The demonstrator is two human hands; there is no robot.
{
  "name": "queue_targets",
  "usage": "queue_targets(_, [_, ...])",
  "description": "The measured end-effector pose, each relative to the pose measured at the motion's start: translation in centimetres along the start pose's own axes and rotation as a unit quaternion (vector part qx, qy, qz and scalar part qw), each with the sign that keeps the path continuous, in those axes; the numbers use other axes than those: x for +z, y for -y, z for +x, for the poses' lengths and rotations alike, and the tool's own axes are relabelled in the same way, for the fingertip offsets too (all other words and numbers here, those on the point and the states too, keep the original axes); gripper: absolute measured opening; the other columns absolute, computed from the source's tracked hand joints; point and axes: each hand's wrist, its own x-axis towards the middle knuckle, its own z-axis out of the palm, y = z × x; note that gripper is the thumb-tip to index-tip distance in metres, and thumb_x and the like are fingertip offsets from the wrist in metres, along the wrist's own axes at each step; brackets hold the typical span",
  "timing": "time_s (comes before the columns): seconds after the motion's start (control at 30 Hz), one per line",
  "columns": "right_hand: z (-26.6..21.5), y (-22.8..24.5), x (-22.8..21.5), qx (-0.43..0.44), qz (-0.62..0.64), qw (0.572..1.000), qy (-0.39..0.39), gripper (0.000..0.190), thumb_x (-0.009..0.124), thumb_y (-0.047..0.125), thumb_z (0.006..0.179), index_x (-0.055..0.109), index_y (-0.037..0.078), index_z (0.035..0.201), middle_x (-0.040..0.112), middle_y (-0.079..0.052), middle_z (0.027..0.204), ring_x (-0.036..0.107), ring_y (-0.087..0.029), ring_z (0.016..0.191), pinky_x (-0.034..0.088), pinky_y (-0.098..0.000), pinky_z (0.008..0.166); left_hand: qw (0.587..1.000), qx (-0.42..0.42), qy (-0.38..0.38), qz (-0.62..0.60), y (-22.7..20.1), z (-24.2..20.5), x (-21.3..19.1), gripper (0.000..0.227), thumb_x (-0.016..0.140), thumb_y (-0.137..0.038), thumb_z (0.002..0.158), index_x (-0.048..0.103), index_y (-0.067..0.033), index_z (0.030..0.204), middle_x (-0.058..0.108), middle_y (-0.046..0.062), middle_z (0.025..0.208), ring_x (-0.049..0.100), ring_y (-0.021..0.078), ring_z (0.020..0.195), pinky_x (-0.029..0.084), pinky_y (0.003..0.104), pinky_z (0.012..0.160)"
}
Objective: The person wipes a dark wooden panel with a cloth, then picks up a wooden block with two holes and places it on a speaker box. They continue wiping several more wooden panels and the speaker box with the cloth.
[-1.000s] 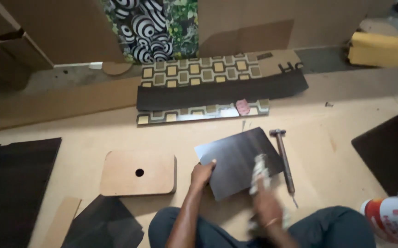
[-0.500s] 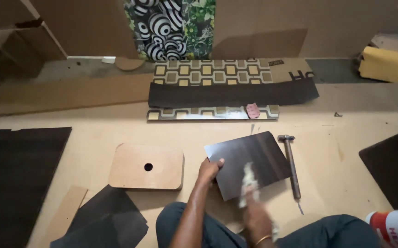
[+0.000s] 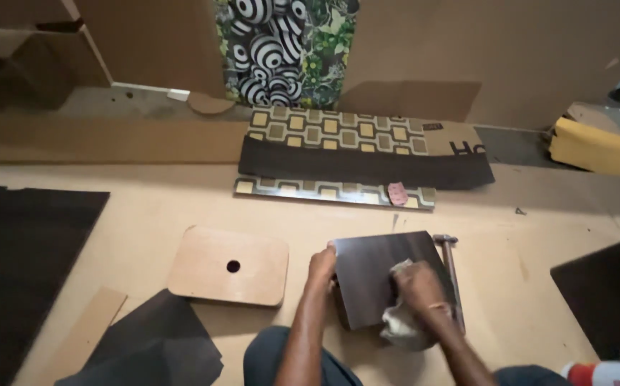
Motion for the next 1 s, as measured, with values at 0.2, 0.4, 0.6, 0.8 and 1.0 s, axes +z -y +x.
queue_targets(0.2, [-4.4,-0.7,7.4,-0.270,-0.006,0.963,0.019,0.035,0.071,0.017,0.080,0.073,0.009,0.114,0.064,-0.016,0.114,0.063,-0.037,0.105,0.054,-0.0451,0.087,0.998,-0.050,0.000,-0.031,-2.3,-3.8,-0.6,0.066,0.046,-0.054,0.099,0.066,0.0034,0.125,0.071,0.018,0.112,0.065,0.0306,0.091,0.049,0.047,0.069])
queue_targets(0.4, [2.7,7.0,3.8,-0.200,-0.018,0.974,0.103,0.025,0.068,0.017,0.089,0.069,0.006,0.111,0.062,-0.017,0.107,0.063,-0.038,0.096,0.052,-0.0458,0.083,1.000,0.003,-0.017,-0.009,-0.4,-0.6,0.2,0.078,0.036,-0.059,0.101,0.069,0.0082,0.120,0.074,0.021,0.103,0.071,0.0292,0.083,0.053,0.042,0.063])
queue_targets(0.6, [-3.0,1.3,5.2,-0.218,0.014,0.965,0.142,0.024,0.066,0.014,0.088,0.072,0.011,0.110,0.068,-0.013,0.107,0.067,-0.034,0.101,0.054,-0.0425,0.086,0.998,-0.046,-0.032,0.035,-2.4,-3.1,-0.3,0.079,0.035,-0.063,0.102,0.066,0.0071,0.122,0.073,0.021,0.098,0.068,0.0304,0.073,0.048,0.043,0.055])
queue_targets(0.8, [5.9,7.0,5.6,-0.189,-0.045,0.973,0.122,0.025,0.072,0.010,0.083,0.071,0.009,0.108,0.067,-0.017,0.115,0.066,-0.040,0.102,0.054,-0.0461,0.091,0.999,-0.025,-0.024,-0.011,-0.2,-0.8,-0.2,0.079,0.035,-0.062,0.101,0.069,0.0065,0.119,0.073,0.020,0.095,0.064,0.0281,0.068,0.046,0.044,0.053])
queue_targets(1.0, [-0.9,1.5,6.4,-0.330,0.056,0.941,0.045,0.028,0.057,0.005,0.086,0.073,0.008,0.109,0.066,-0.018,0.122,0.064,-0.041,0.106,0.053,-0.0451,0.089,0.996,-0.053,-0.034,0.059,-1.9,-2.1,-0.4,0.082,0.030,-0.065,0.102,0.067,0.0057,0.121,0.073,0.020,0.100,0.068,0.0325,0.073,0.050,0.045,0.057])
